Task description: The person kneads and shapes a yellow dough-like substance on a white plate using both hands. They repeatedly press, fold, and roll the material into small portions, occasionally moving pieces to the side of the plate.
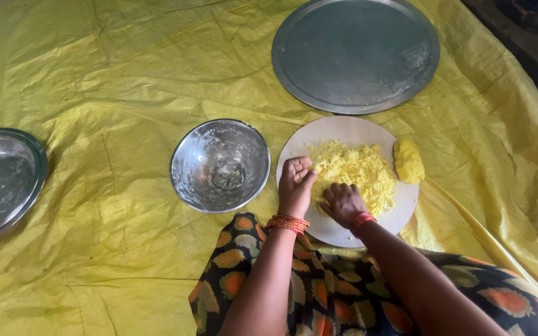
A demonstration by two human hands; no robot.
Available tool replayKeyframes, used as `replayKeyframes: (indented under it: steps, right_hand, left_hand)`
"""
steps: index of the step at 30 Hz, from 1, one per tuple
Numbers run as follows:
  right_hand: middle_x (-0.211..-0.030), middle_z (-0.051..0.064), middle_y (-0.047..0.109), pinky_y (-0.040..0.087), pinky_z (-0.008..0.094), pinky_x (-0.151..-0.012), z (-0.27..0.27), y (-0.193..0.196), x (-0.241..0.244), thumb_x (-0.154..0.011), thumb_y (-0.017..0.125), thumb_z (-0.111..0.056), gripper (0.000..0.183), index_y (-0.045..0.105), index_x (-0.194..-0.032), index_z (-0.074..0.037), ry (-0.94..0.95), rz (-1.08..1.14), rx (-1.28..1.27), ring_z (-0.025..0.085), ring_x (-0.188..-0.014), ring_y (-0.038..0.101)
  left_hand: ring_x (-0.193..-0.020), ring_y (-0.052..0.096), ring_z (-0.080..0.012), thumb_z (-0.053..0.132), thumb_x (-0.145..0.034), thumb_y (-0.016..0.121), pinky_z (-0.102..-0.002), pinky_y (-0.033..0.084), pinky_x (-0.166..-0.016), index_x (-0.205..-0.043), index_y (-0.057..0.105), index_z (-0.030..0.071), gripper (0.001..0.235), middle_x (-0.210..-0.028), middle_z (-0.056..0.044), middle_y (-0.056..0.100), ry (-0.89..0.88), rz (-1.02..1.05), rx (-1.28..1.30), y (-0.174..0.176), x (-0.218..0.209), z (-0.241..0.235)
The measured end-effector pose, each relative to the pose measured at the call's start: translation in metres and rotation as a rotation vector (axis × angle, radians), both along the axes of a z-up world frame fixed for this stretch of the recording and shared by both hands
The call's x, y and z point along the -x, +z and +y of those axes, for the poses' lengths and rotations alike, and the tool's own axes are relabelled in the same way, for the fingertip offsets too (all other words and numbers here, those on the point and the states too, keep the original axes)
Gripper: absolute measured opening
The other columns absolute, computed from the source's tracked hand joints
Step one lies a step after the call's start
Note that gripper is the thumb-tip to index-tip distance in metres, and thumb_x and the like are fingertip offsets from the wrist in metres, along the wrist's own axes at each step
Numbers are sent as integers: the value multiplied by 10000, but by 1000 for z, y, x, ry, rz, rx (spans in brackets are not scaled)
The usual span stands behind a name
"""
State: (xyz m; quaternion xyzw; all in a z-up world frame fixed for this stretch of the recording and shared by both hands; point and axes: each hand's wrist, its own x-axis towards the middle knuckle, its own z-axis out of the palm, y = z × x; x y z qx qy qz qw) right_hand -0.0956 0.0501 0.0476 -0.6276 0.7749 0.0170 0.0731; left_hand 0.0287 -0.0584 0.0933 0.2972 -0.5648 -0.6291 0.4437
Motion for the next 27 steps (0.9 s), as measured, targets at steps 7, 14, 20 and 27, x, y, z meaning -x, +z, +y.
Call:
replayKeyframes:
  steps: [7, 14, 20, 27]
  right_hand:
    - [-1488, 137, 437, 310, 468, -1168, 42, 25, 1, -933, 499, -618, 738, 413, -1469, -119, 161, 27, -182, 300, -1367, 427]
    - [-1635, 175, 254, 184, 540, -1220, 63, 17, 38, -944, 532, -287, 705, 281, -1580, -115, 161, 7, -136, 353, -1497, 291]
    - [-1565, 75, 438, 528, 463, -951, 64, 10, 47, -945, 469, -115, 688, 275, -1588, -268, -139, -314, -355, 332, -1063, 648]
    - [-966, 95, 805, 613, 306, -655, 47, -4, 99, -1019, 570, -210, 267, 691, -1252, -159, -413, -566, 206, 131, -675, 725]
  left_hand:
    - [-1129, 658, -214, 98, -896, 729, -364, 535, -988, -1181, 573, 57, 327, -1200, -108, 682, 36, -209, 129, 11, -5, 0]
    - [-1178, 665, -258, 168, -909, 731, -369, 520, -1046, -1173, 629, 45, 308, -1244, -139, 681, -72, -423, 276, 16, -5, 8]
    - [-1160, 671, -243, 218, -952, 706, -374, 503, -1041, -1181, 660, 49, 288, -1246, -133, 701, -294, -629, 462, 30, -4, 23]
    - [-937, 695, -238, 329, -1000, 591, -376, 586, -892, -1314, 594, 79, 402, -1156, -113, 716, -907, -1173, 323, 19, 6, 69]
